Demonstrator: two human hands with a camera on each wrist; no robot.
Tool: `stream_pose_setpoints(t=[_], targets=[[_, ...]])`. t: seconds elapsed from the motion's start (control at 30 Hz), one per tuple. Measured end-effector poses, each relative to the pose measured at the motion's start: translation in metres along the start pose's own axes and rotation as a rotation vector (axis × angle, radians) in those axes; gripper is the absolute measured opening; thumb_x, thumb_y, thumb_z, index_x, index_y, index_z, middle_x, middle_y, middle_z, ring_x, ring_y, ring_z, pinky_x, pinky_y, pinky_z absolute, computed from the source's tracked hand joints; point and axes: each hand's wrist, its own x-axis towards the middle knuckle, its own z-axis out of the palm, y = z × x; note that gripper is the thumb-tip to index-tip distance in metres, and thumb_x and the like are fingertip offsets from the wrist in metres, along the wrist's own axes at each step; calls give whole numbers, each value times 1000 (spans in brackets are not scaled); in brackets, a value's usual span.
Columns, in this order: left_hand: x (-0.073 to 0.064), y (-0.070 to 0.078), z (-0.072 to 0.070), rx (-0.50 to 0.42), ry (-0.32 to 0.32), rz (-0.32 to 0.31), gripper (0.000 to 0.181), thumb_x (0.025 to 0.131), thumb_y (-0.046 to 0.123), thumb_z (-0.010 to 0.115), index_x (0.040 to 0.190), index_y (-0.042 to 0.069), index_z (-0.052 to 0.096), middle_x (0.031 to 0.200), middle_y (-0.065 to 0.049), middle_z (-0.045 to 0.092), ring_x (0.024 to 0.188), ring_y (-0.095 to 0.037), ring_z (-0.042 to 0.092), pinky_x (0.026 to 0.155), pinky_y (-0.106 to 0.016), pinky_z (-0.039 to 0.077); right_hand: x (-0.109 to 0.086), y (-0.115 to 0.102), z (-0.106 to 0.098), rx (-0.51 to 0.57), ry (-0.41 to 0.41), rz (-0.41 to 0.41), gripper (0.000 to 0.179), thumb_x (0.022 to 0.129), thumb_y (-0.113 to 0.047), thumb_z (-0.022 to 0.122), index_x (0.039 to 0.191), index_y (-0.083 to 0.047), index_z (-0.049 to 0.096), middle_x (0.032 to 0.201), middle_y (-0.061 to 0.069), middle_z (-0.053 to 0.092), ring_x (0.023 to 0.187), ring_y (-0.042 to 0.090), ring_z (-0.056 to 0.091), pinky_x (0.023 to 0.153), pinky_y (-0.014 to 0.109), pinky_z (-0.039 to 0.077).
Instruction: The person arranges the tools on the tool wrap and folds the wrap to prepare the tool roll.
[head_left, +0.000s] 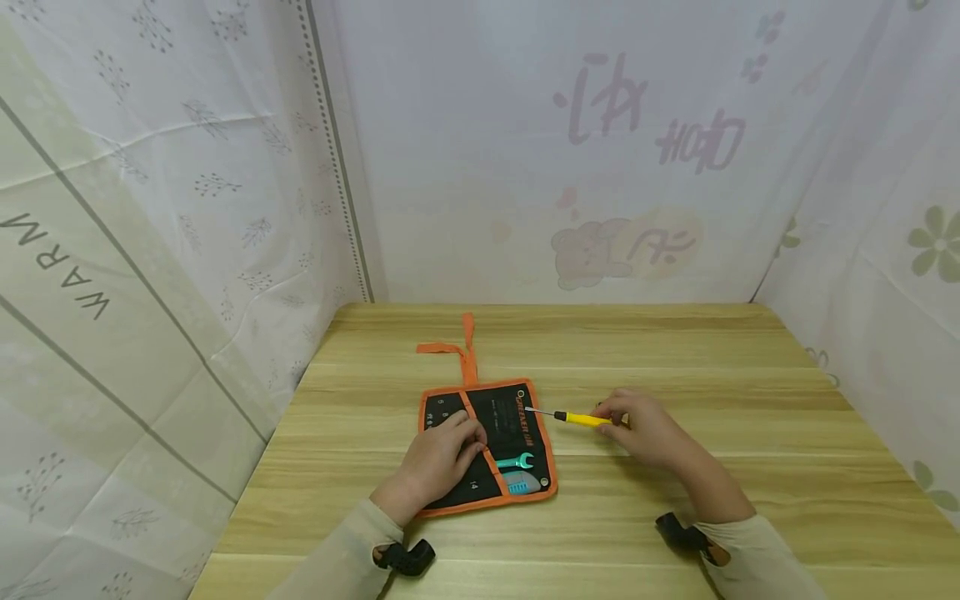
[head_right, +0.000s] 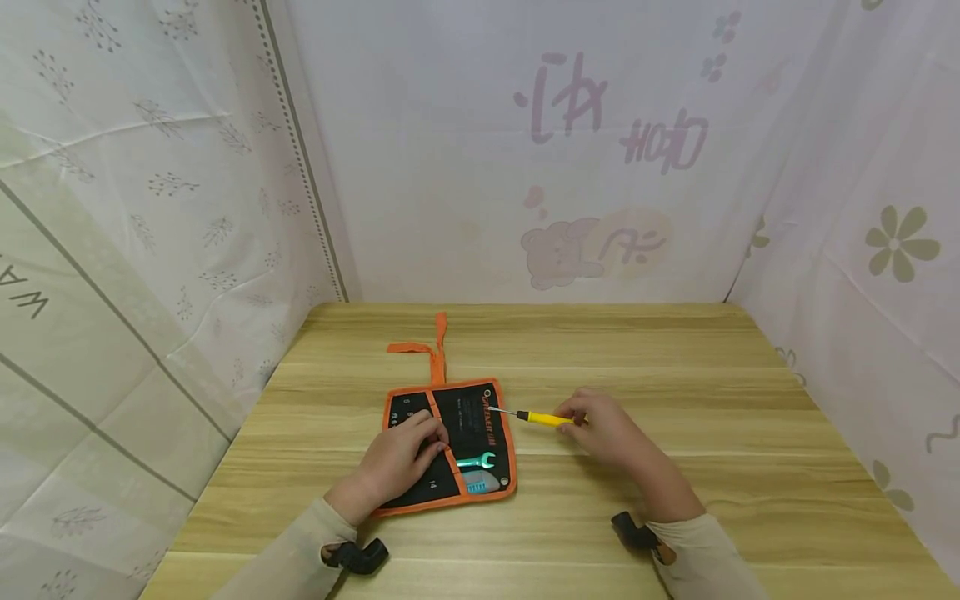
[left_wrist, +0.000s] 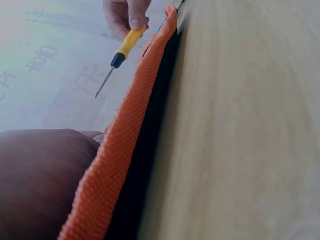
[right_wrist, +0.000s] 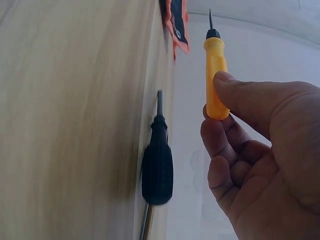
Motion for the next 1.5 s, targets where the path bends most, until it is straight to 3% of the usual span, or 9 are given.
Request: stream_pose_setpoints(t=[0.23,0.6,1.5], targets=[[-1,-2,1,-14,26,24,8,101,23,75,101,24,67,92,13,52,67,2,47,57,-20,43,7,-10,6,28,-49,23,17,94,-7,79,107,-19,81,98,-8,67,86,12,58,73,31,52],[-1,-1,2,10,33,28,9,101,25,74,102,26,66,91,15,50,65,3,45,56,-19,41,18,-23,13,9,-119,22,15,95,-15,80,106,-25,80,93,-15,61,84,11,57,73,29,51],[0,2,-1,11,9,10,6,102,25,72,104,27,66,94,12,54,65,1,46,56,-21,42,35,-41,32,-2,-174,-60,14,96,-13,79,105,-23,81,92,-13,57,73,9,54,66,27,54]])
